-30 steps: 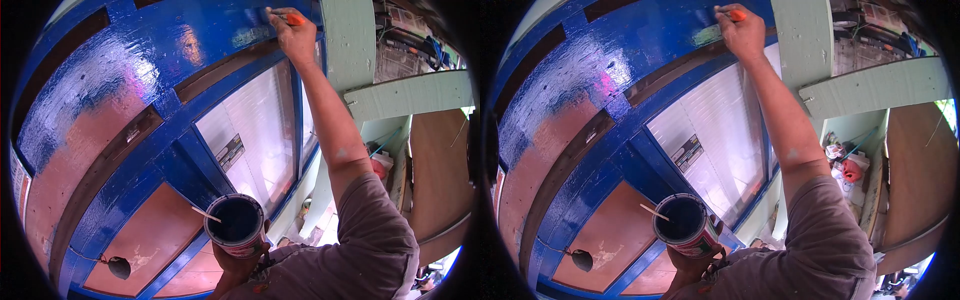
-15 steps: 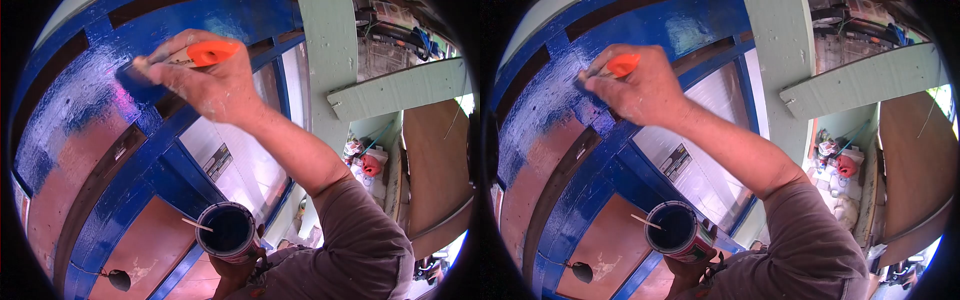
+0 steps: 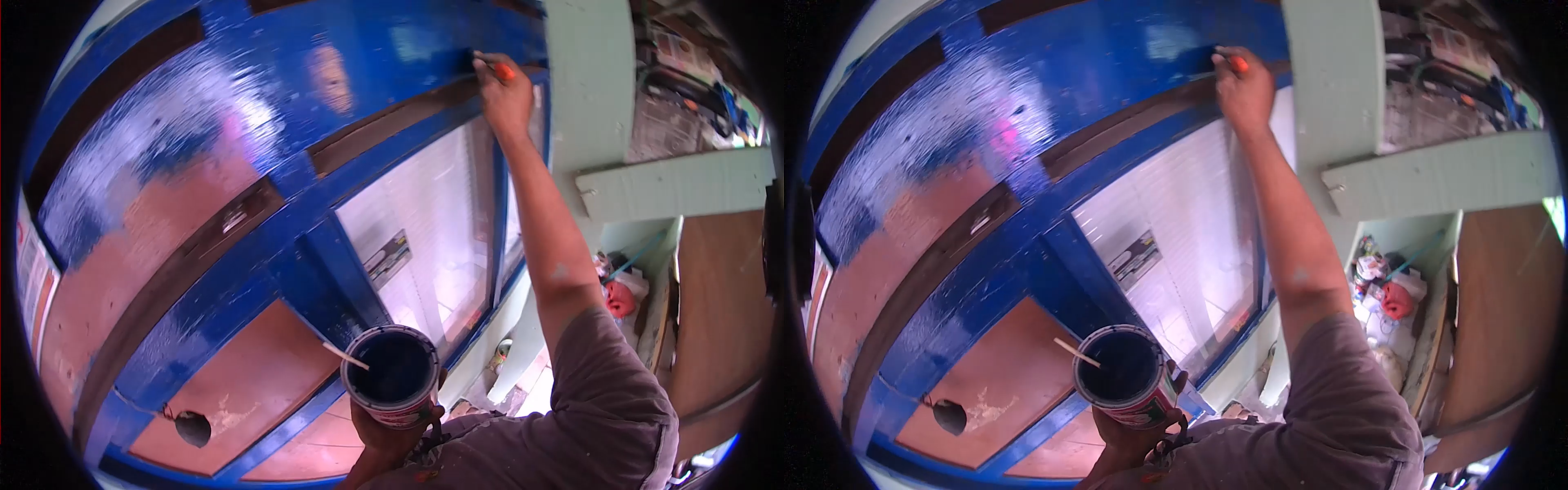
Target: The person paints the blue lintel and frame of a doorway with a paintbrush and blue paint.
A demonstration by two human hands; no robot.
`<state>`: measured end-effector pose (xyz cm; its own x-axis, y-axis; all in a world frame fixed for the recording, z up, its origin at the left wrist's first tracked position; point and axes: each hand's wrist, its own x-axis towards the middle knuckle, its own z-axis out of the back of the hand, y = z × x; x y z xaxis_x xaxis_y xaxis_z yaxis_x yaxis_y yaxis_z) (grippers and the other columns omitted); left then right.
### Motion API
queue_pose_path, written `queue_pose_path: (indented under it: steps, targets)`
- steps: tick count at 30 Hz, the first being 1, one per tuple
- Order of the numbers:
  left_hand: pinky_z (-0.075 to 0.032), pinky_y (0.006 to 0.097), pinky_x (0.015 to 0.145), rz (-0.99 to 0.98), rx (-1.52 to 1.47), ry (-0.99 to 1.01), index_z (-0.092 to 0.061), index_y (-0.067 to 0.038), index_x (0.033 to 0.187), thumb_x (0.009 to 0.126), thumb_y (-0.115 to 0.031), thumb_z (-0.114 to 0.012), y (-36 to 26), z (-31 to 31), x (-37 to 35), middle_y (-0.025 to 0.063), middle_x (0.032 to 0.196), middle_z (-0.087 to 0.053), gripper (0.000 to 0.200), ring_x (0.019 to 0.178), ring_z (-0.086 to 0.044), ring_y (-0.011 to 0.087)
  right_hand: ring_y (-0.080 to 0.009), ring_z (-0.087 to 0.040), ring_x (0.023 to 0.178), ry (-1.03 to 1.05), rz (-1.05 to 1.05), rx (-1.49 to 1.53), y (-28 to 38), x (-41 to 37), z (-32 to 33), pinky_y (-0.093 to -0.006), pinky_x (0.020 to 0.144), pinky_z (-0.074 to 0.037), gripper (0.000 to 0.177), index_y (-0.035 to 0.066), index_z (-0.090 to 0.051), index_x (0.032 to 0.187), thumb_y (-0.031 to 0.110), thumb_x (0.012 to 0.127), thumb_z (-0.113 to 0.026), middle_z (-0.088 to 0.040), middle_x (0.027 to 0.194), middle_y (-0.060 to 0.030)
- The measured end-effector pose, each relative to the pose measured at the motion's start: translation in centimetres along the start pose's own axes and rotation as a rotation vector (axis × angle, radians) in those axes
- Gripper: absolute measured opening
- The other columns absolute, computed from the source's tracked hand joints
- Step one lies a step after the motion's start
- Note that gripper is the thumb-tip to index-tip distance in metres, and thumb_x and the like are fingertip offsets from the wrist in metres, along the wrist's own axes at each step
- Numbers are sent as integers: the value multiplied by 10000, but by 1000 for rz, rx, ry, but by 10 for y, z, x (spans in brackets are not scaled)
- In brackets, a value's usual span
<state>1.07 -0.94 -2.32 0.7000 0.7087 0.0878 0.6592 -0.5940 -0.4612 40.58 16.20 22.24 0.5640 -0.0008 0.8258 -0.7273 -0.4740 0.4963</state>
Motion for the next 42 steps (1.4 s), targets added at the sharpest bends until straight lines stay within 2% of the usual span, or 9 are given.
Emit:
queue_pose_path:
  steps: [2, 5, 17, 22, 26, 29, 32, 37, 42]
  targets:
    - [-537, 626, 1012, 40, -113, 17, -294, -201, 1607, 958, -698, -495, -4, 19, -5, 178, 1554, -444, 842, 1401, -482, 424, -191, -730, 920, -3, 181, 119, -5, -10, -11, -305, 897, -542, 204, 43, -781, 1063, 179, 912, -793, -789, 1005, -97]
    - [-535, 619, 1017, 13, -179, 22, -321, -188, 1599, 968, -710, -450, -5, 26, -13, 181, 1556, -450, 829, 1394, -496, 414, -101, -684, 907, 98, 20, 316, 47, -36, -7, -248, 850, -534, 122, -7, -757, 1021, 81, 938, -773, -785, 997, -70]
    - [-524, 639, 991, -66, -288, 35, -370, -173, 1577, 1002, -683, -390, -7, 33, -31, 174, 1538, -491, 769, 1357, -543, 390, -135, -703, 850, 341, 216, 627, 218, -141, -32, -251, 758, -558, 48, -22, -755, 951, -10, 906, -767, -755, 976, -108]
    - [-581, 613, 919, -109, -282, 93, -361, -172, 1578, 1001, -678, -387, -14, 23, -29, 183, 1529, -494, 769, 1316, -583, 396, -182, -712, 849, 406, 180, 838, 248, -156, 1, -286, 775, -577, 209, -64, -705, 1056, 33, 897, -800, -744, 991, -159]
    - [-622, 580, 855, -177, -177, 32, -343, -159, 1585, 1002, -656, -388, -17, 17, -34, 190, 1523, -497, 767, 1300, -601, 399, -216, -704, 877, 474, 86, 866, 235, -159, 40, -313, 827, -567, 221, -69, -701, 1039, 45, 882, -807, -728, 1014, -190]
    - [-631, 550, 824, -205, -131, -3, -338, -155, 1588, 1003, -659, -356, -17, 11, -34, 192, 1524, -497, 772, 1277, -620, 398, -201, -688, 890, 689, -47, 792, 222, -145, 62, -307, 836, -549, 188, -62, -699, 1020, 36, 886, -788, -718, 1007, -172]
    - [-599, 565, 916, -202, -128, 123, -345, -151, 1589, 992, -680, -339, -15, 19, -37, 187, 1547, -481, 798, 1307, -594, 406, -184, -675, 903, 909, -93, 894, 203, -131, 61, -299, 821, -534, 132, -49, -698, 991, 17, 895, -759, -707, 1007, -151]
    - [-425, 602, 1160, -229, -163, -116, -386, -155, 1570, 991, -674, -382, -8, 20, -44, 158, 1572, -459, 778, 1425, -480, 388, -160, -710, 731, 1078, -202, 908, 226, -155, 57, -293, 643, -561, 194, 3, -700, 997, -28, 841, -811, -732, 826, -109]
    - [-494, 572, 1076, -299, -218, -83, -362, -139, 1567, 975, -592, -512, -4, 17, -49, 151, 1552, -471, 760, 1383, -522, 371, -150, -710, 724, 1239, -114, 676, 230, -166, 61, -300, 639, -574, 214, -4, -689, 1030, -35, 854, -807, -730, 831, -111]
